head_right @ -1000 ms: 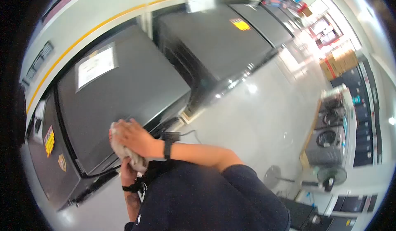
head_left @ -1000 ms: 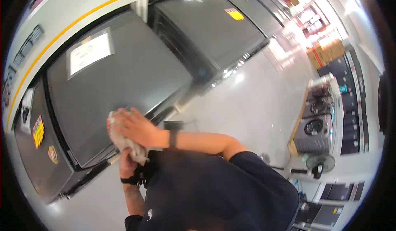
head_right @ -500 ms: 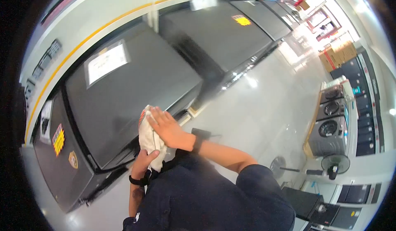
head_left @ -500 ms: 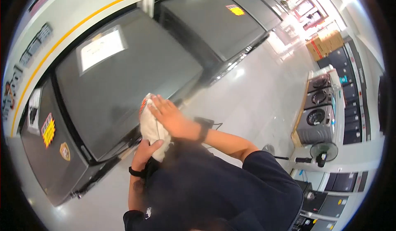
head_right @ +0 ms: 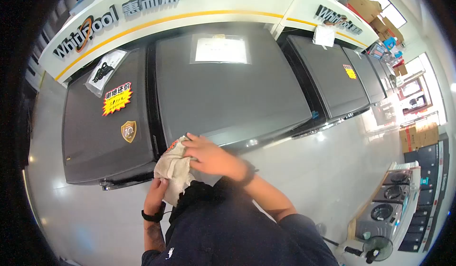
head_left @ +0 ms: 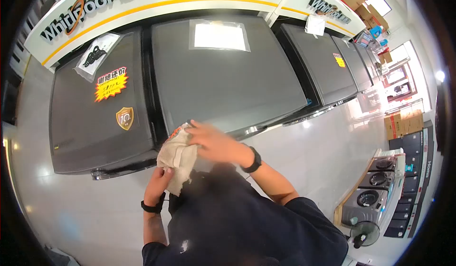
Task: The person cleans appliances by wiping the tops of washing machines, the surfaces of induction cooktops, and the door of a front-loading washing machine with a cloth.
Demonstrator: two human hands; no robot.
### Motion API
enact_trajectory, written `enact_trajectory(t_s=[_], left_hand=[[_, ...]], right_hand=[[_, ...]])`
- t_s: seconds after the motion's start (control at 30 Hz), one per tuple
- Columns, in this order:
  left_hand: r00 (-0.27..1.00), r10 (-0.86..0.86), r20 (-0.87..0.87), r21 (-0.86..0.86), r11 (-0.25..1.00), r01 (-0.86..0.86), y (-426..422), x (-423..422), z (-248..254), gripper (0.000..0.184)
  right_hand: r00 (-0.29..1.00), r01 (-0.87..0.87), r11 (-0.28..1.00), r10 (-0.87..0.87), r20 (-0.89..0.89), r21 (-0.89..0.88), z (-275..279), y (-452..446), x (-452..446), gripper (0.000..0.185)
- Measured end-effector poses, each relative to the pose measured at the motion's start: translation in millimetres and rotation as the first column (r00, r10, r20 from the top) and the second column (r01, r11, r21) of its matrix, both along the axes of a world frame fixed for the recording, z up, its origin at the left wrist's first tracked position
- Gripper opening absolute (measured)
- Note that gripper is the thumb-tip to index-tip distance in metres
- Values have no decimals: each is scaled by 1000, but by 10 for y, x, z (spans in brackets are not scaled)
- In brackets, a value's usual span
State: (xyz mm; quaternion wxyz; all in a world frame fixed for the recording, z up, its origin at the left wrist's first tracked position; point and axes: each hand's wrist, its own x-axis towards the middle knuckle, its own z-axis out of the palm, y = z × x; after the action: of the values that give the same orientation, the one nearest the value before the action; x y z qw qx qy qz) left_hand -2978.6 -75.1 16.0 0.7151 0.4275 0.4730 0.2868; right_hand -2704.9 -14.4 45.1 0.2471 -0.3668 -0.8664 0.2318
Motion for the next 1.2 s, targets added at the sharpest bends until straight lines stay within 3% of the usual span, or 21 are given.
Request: enact_trajectory(t_s=[0.1,0.13,0.17,0.2,0.23,0.3,0.33,0.37,0.43,0.53,0.63,0.67,0.77,0.9,1.0,1.13,1.2], left_hand=[[977,-120,177,141,985,95,160,-197,215,60],[959,-150,240,199,975,102,240,-263,220,63],[933,-195,304,256,960,117,335,-282,238,66],[930,-150,336,281,958,53,423,-210,329,76],[902,-85,423,294,955,-48,498,-179,233,73],[757,25,652,40,997,-67,761,-44,211,63],[765,-15,644,72,997,-41,908,90,333,52],[817,110,566,-4,991,-131,970,243,484,39],[964,-87,252,181,983,42,1216,291,473,25],[969,-67,-237,265,955,131,1313,412,342,18],[988,10,-156,435,898,60,1290,511,173,18],[973,-32,-227,465,875,137,1330,503,43,29],[970,21,-242,545,830,118,1175,837,217,47],[857,-25,-515,593,711,377,1331,855,120,58],[905,-91,-415,513,799,315,1410,561,200,58],[886,168,-432,549,828,111,1395,151,291,56],[784,286,-551,630,759,166,1365,100,360,56]], right_hand=[[954,170,848,-269,-132,-502,529,-121,75,25],[929,195,892,-301,-215,-408,560,-176,121,17],[881,245,861,-390,-269,-446,562,-209,140,16],[816,300,824,-483,-318,-481,574,-246,202,15],[742,346,780,-568,-357,-522,621,-272,265,16],[567,401,685,-707,-423,-608,731,-241,325,20],[474,406,638,-759,-445,-654,767,-193,331,22],[463,448,603,-788,-405,-661,732,-164,390,24],[446,512,533,-835,-322,-673,458,-148,557,29],[470,665,457,-871,-144,-591,-69,-228,718,30],[435,737,434,-891,-128,-518,-102,-260,616,30],[416,757,432,-897,-150,-490,-98,-242,581,29],[506,781,524,-850,-148,-341,-133,-50,506,29],[545,679,600,-798,-259,-423,-147,139,168,26],[570,640,648,-761,-311,-413,-275,187,-138,27],[614,548,609,-758,-218,-574,-147,194,-298,29],[571,686,603,-793,-213,-407,-188,218,-192,29]])
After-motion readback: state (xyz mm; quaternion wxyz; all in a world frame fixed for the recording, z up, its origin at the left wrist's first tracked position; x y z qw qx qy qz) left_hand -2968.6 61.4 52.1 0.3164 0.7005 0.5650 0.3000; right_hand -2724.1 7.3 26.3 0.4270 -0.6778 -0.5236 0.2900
